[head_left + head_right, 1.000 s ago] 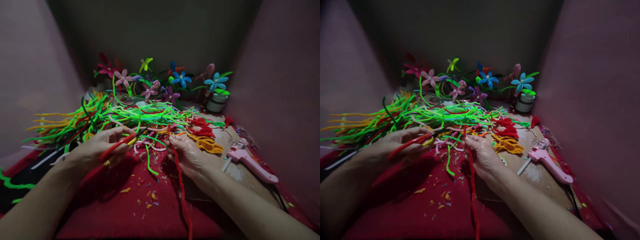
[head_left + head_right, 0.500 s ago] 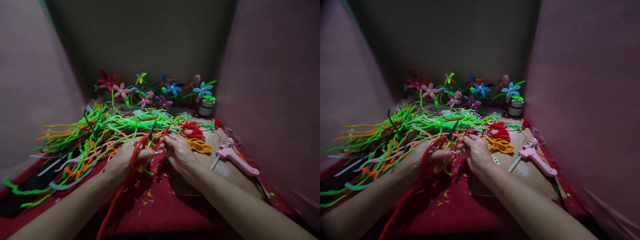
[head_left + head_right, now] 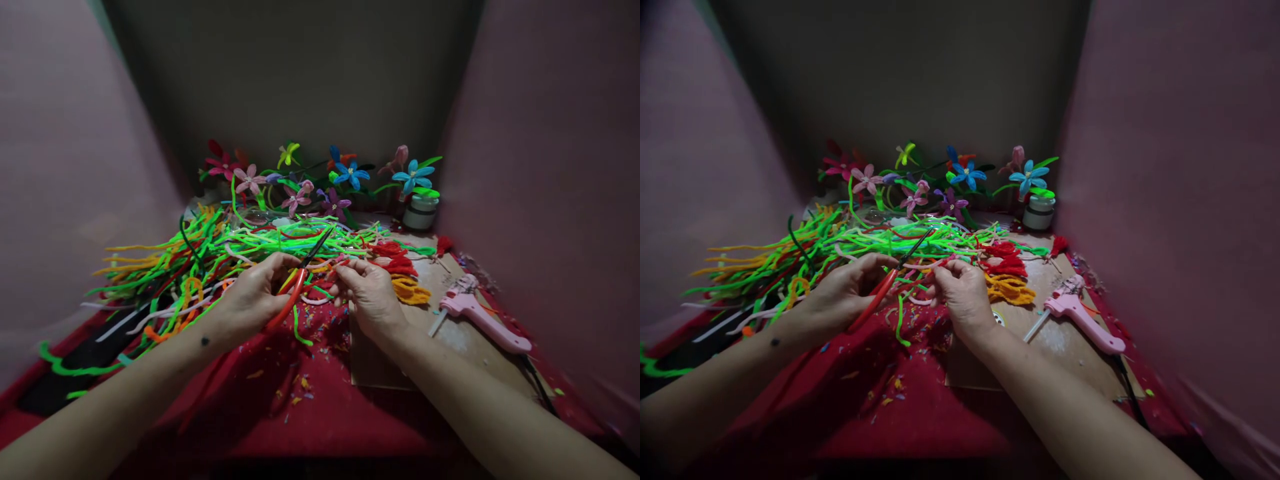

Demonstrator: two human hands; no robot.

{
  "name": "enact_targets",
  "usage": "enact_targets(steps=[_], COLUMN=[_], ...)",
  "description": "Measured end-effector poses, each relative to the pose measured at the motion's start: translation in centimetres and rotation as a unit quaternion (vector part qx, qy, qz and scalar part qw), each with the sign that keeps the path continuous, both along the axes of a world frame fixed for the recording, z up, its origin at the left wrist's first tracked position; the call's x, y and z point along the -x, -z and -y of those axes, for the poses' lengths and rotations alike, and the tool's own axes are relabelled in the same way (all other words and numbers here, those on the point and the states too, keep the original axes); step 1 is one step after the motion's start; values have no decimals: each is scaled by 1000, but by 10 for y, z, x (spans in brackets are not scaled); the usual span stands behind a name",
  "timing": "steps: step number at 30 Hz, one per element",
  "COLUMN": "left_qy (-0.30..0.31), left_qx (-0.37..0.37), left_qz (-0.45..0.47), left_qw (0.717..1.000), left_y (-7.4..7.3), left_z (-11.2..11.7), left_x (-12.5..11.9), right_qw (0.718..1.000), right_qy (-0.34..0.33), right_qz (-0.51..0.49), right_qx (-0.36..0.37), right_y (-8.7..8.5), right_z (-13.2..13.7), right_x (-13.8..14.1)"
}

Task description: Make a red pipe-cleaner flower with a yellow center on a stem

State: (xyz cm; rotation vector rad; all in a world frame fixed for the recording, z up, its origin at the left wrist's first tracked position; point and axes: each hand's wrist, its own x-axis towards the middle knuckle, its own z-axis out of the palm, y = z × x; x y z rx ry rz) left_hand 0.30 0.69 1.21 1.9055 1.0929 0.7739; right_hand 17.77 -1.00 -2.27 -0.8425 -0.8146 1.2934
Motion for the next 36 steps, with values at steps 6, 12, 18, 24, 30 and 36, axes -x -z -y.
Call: enact_targets(steps=[6,12,18,24,30,36], left_qy=[-46,-31,-33,-95,-164,-12], left_qx=[-203,-328,-335,-286,-363,-272], left_qz=[-214,-252,-259,-253,-263,-257], left_qw=[954,910,905,919,879,927], left_y=[-2,8,15,8,-20,18], left_z=[11,9,6,-1,25,52], left_x=[-2,-3,0,8,16,12], right_qw=[1000,999,999,997,998,998], right_qy=[0,3,11,-12,0,21], right_qz=[-18,-45,-47,-82,-61,-53], right_qx=[9,-11,-18,11,16,12], right_y=[2,-1,0,2,1,2], right_z=[-2,-3,-4,-7,-5,-4], right_x=[1,1,-1,-4,-4,-2])
